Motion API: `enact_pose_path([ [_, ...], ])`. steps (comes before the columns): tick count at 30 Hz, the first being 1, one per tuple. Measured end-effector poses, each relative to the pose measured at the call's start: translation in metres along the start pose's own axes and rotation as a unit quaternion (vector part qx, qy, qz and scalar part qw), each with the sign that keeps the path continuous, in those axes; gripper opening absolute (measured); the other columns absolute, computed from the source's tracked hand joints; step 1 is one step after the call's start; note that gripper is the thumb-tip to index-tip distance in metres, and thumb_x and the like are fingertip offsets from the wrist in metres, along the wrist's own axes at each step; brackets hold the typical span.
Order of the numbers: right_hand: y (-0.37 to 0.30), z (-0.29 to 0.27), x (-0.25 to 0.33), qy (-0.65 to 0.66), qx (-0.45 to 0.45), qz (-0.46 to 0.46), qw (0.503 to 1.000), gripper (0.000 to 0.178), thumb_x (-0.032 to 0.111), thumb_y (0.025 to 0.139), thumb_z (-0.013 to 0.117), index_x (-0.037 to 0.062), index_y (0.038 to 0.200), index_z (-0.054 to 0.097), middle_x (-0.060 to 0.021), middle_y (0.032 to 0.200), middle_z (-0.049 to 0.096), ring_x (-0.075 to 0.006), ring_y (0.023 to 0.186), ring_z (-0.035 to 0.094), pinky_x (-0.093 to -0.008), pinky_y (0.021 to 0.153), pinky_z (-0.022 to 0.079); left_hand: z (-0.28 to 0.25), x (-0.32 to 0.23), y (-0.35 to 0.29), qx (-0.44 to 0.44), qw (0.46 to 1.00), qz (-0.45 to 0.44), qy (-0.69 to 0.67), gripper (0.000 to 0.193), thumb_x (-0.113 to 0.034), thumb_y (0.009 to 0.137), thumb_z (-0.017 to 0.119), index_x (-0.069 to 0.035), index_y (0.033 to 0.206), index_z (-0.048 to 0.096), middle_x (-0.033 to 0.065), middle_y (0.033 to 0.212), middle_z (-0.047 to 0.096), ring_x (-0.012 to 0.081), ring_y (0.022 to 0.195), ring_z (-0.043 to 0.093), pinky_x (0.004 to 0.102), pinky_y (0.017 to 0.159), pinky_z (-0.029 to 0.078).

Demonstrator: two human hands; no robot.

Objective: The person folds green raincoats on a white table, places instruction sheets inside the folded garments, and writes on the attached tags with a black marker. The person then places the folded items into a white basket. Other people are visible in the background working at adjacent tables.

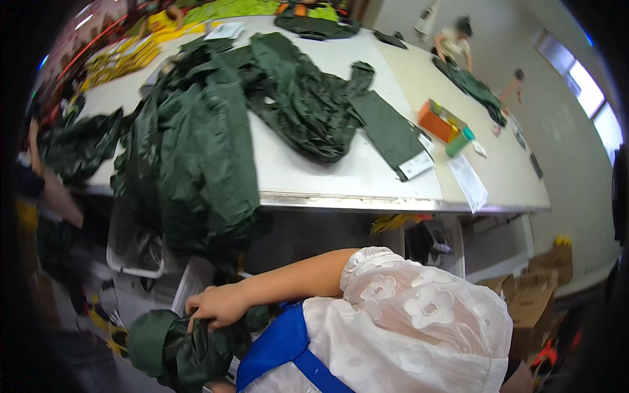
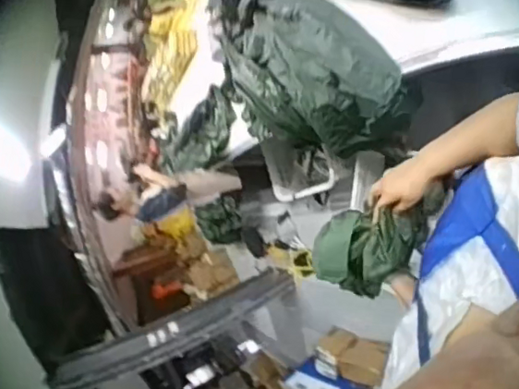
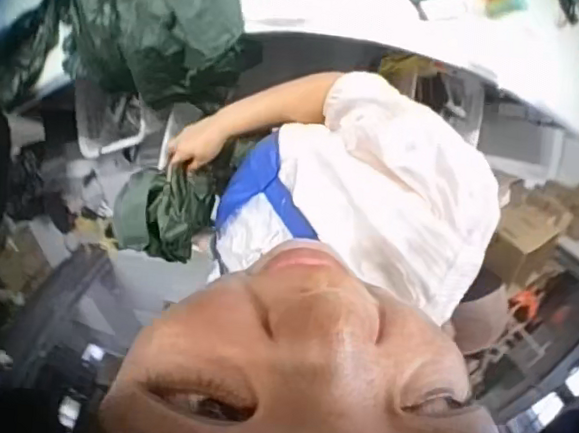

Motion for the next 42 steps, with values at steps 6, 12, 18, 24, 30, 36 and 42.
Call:
enact_pose_path([
  [6,-0.14,-0.031,-0.074,-0.129,0.094,0.274,0.948,0.045,0.038,0.077,0.064,0.0105,0.112,0.061,-0.015,0.108,0.061,-0.0347,0.101,0.058,-0.0466,0.081,0.048,-0.007,0.039,0.025,-0.046,0.986,-0.051,0.151,0.041,-0.019,0.087,0.057,-0.001,0.123,0.048,0.0106,0.113,0.055,0.0234,0.101,0.053,0.036,0.088,0.041],
  [12,-0.369,-0.111,-0.104,-0.041,-0.049,0.429,0.901,0.051,0.037,0.081,0.06,0.0097,0.124,0.054,-0.019,0.111,0.06,-0.0349,0.107,0.055,-0.0437,0.09,0.044,-0.024,0.097,0.025,-0.106,0.944,-0.134,0.281,0.037,-0.016,0.086,0.058,0.0,0.119,0.052,0.0092,0.106,0.058,0.0224,0.095,0.056,0.0349,0.083,0.044],
  [18,-0.618,-0.197,-0.12,0.1,-0.348,0.578,0.731,0.039,0.027,0.083,0.063,0.0105,0.118,0.059,-0.0134,0.098,0.066,-0.0284,0.087,0.064,-0.0362,0.078,0.05,0.033,0.075,0.084,0.009,0.98,0.069,0.187,0.035,-0.012,0.084,0.057,-0.002,0.118,0.053,0.0075,0.096,0.06,0.0198,0.082,0.057,0.0337,0.073,0.044],
  [24,-0.831,-0.297,-0.107,-0.294,-0.56,0.672,0.386,0.074,0.03,0.069,0.077,-0.0056,0.124,0.042,-0.0263,0.121,0.049,-0.0402,0.116,0.043,-0.0448,0.099,0.035,0.402,-0.139,-0.073,0.211,0.969,0.12,0.05,0.056,-0.006,0.087,0.054,-0.007,0.139,0.032,0.013,0.141,0.035,0.0248,0.123,0.043,0.034,0.095,0.04],
  [30,-0.888,-0.261,-0.173,0.012,-0.769,0.571,0.287,0.091,0.001,0.069,0.071,0.0131,0.141,0.017,-0.0168,0.107,0.055,-0.0203,0.066,0.056,-0.0306,0.048,0.047,0.558,-0.206,-0.104,0.258,0.792,0.417,0.363,0.084,-0.011,0.071,0.073,-0.024,0.142,0.03,0.0184,0.15,0.005,0.0408,0.134,0.019,0.0428,0.099,0.038],
  [36,-0.872,-0.249,-0.179,0.035,-0.806,0.52,0.282,0.07,0.001,0.078,0.064,0.0114,0.136,0.027,-0.014,0.094,0.059,-0.0166,0.053,0.053,-0.0304,0.04,0.042,0.65,-0.226,-0.071,0.225,0.654,0.468,0.55,0.069,-0.006,0.065,0.071,-0.029,0.127,0.05,0.017,0.148,0.017,0.0493,0.132,0.016,0.0536,0.099,0.036],
  [42,-0.821,-0.265,-0.172,0.073,-0.65,0.658,0.372,0.061,0.013,0.082,0.064,0.0072,0.133,0.032,-0.0078,0.067,0.06,-0.0145,0.049,0.054,-0.0293,0.043,0.046,0.643,-0.293,0.053,0.127,0.614,0.56,0.541,0.043,-0.001,0.063,0.067,-0.016,0.103,0.066,0.0136,0.139,0.039,0.0402,0.133,0.025,0.0519,0.108,0.024],
])
Point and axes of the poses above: each hand's wrist, its own y-axis towards the middle knuckle, its own z-axis out of the palm, x = y × z, the point moved 9 cm from there along y, towards the middle knuckle
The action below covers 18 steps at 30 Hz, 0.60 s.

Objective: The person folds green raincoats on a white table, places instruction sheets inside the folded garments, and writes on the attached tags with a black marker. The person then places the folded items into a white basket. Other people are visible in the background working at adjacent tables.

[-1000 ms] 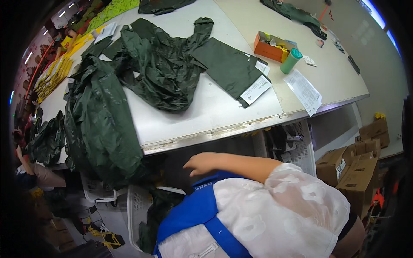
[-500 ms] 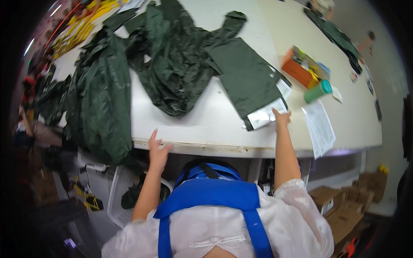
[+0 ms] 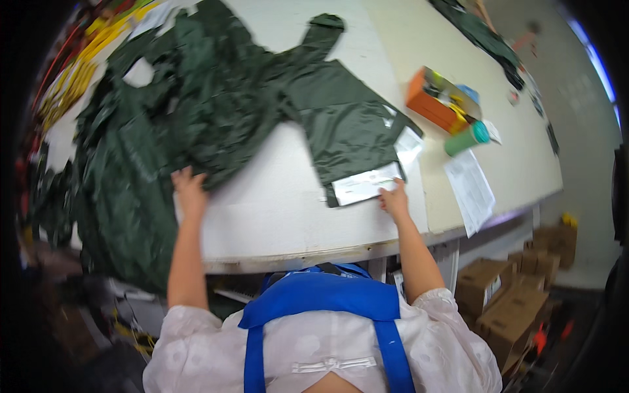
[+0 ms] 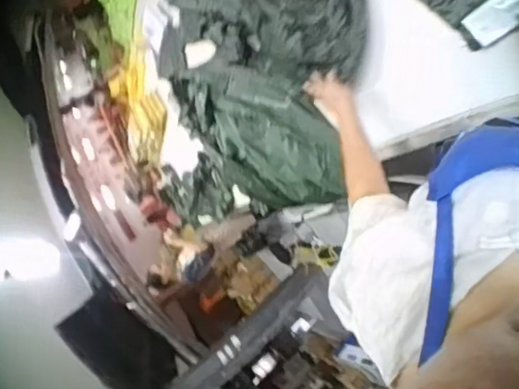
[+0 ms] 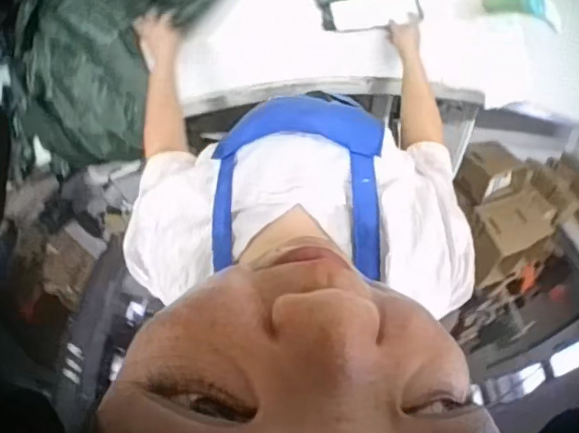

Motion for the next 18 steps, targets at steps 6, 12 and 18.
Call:
enact_pose_path([
  [6,0.029,-0.061,0.017,-0.074,-0.015,-0.082,0.994,0.075,0.026,0.075,0.074,0.0016,0.134,0.035,-0.0134,0.082,0.063,-0.0222,0.07,0.061,-0.0348,0.066,0.05,-0.029,0.093,0.024,0.175,0.936,-0.2,0.229,0.083,-0.006,0.069,0.07,-0.03,0.139,0.032,0.0051,0.15,0.019,0.0346,0.137,0.019,0.0562,0.105,0.026],
  [12,0.124,-0.253,0.022,-0.014,-0.39,-0.165,0.906,0.114,0.023,0.059,0.086,-0.0076,0.138,0.009,-0.0269,0.133,0.036,-0.0351,0.121,0.042,-0.0378,0.1,0.037,0.015,-0.118,-0.01,0.077,0.954,0.022,-0.29,0.085,0.0,0.07,0.067,-0.014,0.144,0.027,0.0141,0.146,0.023,0.0368,0.134,0.021,0.0419,0.108,0.024],
  [18,0.196,-0.269,0.027,0.136,-0.273,-0.174,0.936,0.086,0.017,0.063,0.083,0.0,0.131,0.033,-0.0164,0.128,0.045,-0.0294,0.12,0.045,-0.0378,0.1,0.038,0.083,-0.286,-0.036,0.168,0.931,-0.125,-0.3,0.076,-0.017,0.076,0.07,-0.026,0.141,0.033,0.0234,0.148,0.009,0.042,0.132,0.02,0.0453,0.104,0.03],
])
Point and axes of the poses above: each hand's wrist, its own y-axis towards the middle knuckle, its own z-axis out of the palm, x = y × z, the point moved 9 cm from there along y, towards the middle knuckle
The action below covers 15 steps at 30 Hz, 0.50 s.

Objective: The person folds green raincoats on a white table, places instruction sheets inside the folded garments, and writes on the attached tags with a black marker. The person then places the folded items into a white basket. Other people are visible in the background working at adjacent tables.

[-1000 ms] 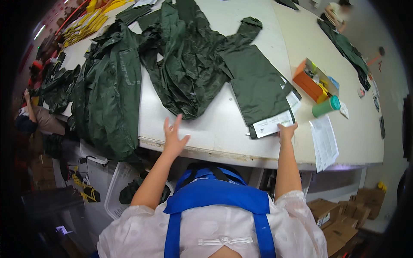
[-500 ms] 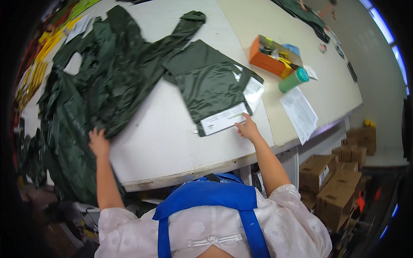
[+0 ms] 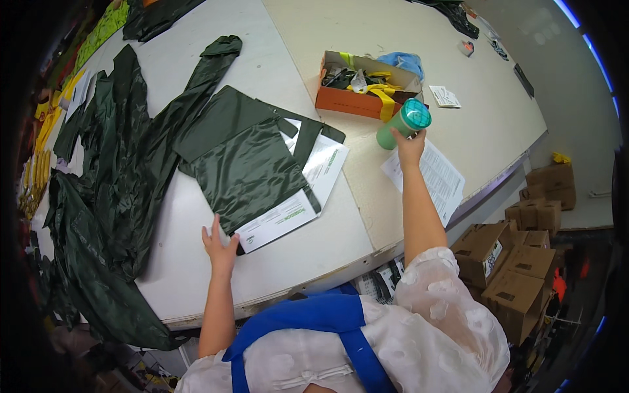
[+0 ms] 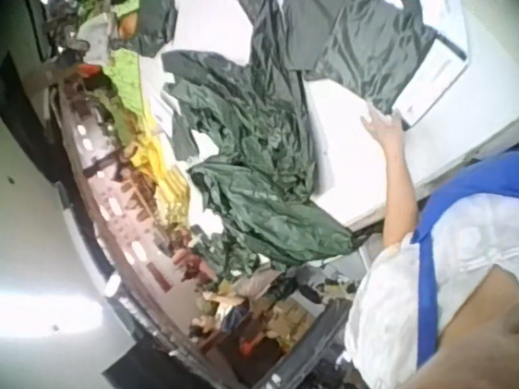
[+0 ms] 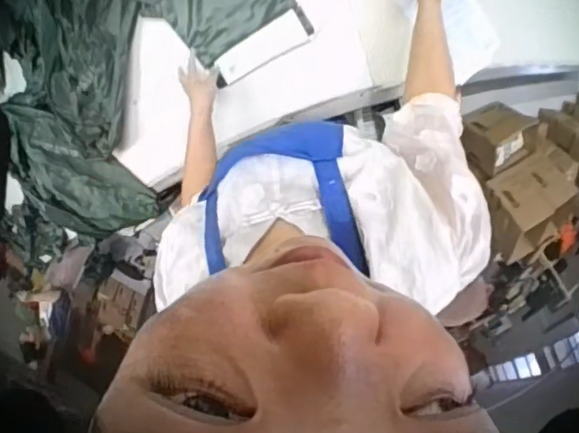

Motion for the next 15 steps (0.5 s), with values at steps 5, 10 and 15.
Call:
enact_pose_path([
  [5,0.0,-0.032,0.015,0.099,-0.026,-0.059,0.993,0.07,0.012,0.065,0.082,-0.0013,0.122,0.043,-0.0124,0.116,0.053,-0.0232,0.108,0.052,-0.0368,0.09,0.046,0.082,-0.099,-0.028,0.099,0.926,0.165,0.326,0.087,-0.038,0.064,0.077,-0.025,0.14,0.037,0.022,0.15,0.005,0.0463,0.136,0.007,0.0593,0.107,0.01],
  [10,0.087,-0.106,0.026,0.075,-0.13,-0.116,0.982,0.07,0.016,0.065,0.082,-0.0021,0.121,0.044,-0.0136,0.114,0.053,-0.0231,0.104,0.054,-0.0339,0.088,0.046,0.112,-0.109,-0.01,0.093,0.923,0.171,0.332,0.087,-0.03,0.063,0.075,-0.023,0.14,0.036,0.0197,0.148,0.019,0.0448,0.134,0.016,0.0569,0.107,0.016],
  [15,0.187,-0.123,-0.021,-0.045,-0.167,-0.109,0.979,0.077,0.025,0.061,0.084,-0.0037,0.119,0.044,-0.0161,0.114,0.053,-0.0284,0.105,0.055,-0.0369,0.092,0.043,0.097,-0.092,0.019,0.064,0.911,0.184,0.364,0.074,-0.004,0.071,0.064,-0.02,0.139,0.037,0.0158,0.144,0.03,0.0397,0.132,0.027,0.0515,0.105,0.025],
])
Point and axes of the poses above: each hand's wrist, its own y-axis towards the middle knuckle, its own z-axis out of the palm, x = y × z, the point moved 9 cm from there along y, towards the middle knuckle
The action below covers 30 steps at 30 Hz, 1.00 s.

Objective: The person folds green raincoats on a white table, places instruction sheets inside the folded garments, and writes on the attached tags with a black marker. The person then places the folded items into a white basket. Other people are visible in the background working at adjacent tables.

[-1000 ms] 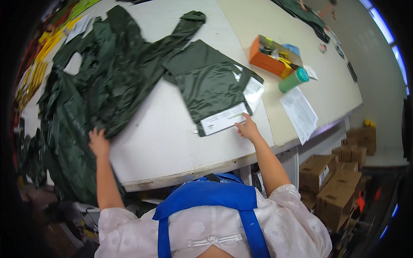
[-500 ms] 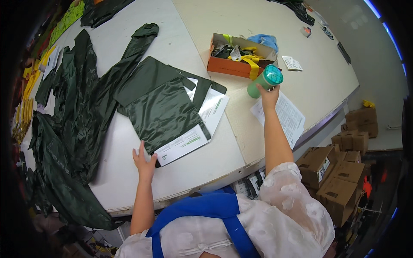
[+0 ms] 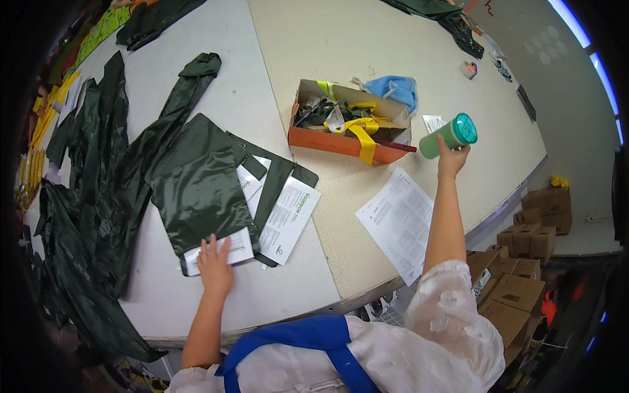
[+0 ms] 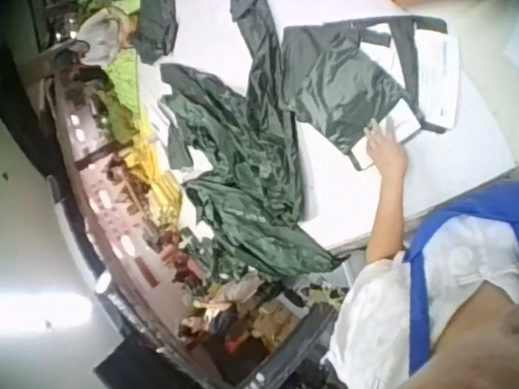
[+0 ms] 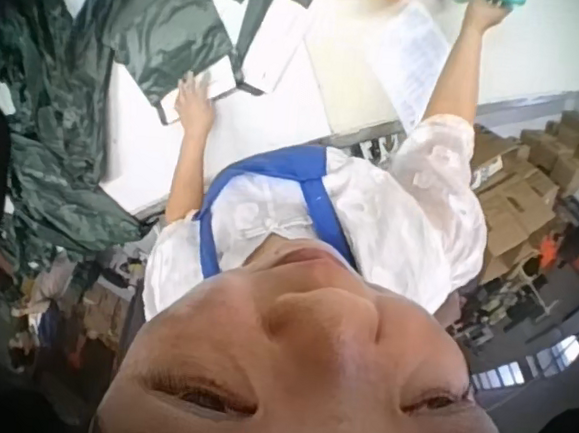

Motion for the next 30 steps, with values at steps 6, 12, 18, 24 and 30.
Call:
enact_pose_path([
  [6,0.002,0.042,-0.042,-0.074,0.025,0.066,0.995,0.084,0.027,0.061,0.084,-0.006,0.124,0.04,-0.0184,0.12,0.05,-0.0316,0.111,0.051,-0.0373,0.096,0.041,0.005,0.027,0.021,0.009,0.994,-0.112,-0.002,0.074,-0.001,0.074,0.061,-0.018,0.14,0.034,0.0171,0.146,0.027,0.0425,0.131,0.028,0.0524,0.104,0.027],
  [12,-0.013,-0.026,-0.057,-0.16,-0.093,0.102,0.977,0.076,0.021,0.073,0.076,-0.0067,0.129,0.033,-0.0195,0.124,0.046,-0.0287,0.11,0.052,-0.0357,0.091,0.044,-0.05,-0.025,0.05,0.002,0.997,-0.03,-0.072,0.076,-0.005,0.073,0.063,-0.008,0.14,0.03,0.0223,0.148,0.017,0.045,0.132,0.022,0.0509,0.105,0.025],
  [18,-0.098,0.144,0.228,0.107,0.342,-0.162,0.92,0.021,0.004,0.088,0.054,0.0047,0.106,0.062,-0.0089,0.099,0.065,-0.0183,0.089,0.061,-0.0305,0.079,0.048,-0.079,-0.055,0.081,-0.062,0.97,0.05,-0.231,0.073,-0.01,0.074,0.067,-0.007,0.138,0.033,0.022,0.146,0.02,0.0406,0.132,0.026,0.0436,0.107,0.025],
  [24,-0.199,0.313,0.202,-0.321,0.559,-0.381,0.663,0.025,0.006,0.08,0.05,0.0104,0.099,0.066,-0.0119,0.107,0.064,-0.0287,0.1,0.06,-0.0409,0.083,0.049,-0.03,-0.086,0.063,0.098,0.993,0.013,-0.07,0.074,-0.041,0.076,0.068,-0.026,0.141,0.034,0.0175,0.15,0.013,0.0426,0.138,0.009,0.0591,0.108,0.012],
  [30,-0.17,0.285,0.212,-0.186,0.474,-0.438,0.741,0.028,0.002,0.078,0.057,0.0147,0.1,0.067,-0.0085,0.105,0.06,-0.0259,0.096,0.06,-0.0354,0.082,0.049,0.005,-0.032,0.036,0.079,0.991,0.081,-0.068,0.069,-0.038,0.076,0.068,-0.032,0.138,0.038,0.0138,0.15,0.016,0.0373,0.139,0.01,0.0568,0.11,0.009],
])
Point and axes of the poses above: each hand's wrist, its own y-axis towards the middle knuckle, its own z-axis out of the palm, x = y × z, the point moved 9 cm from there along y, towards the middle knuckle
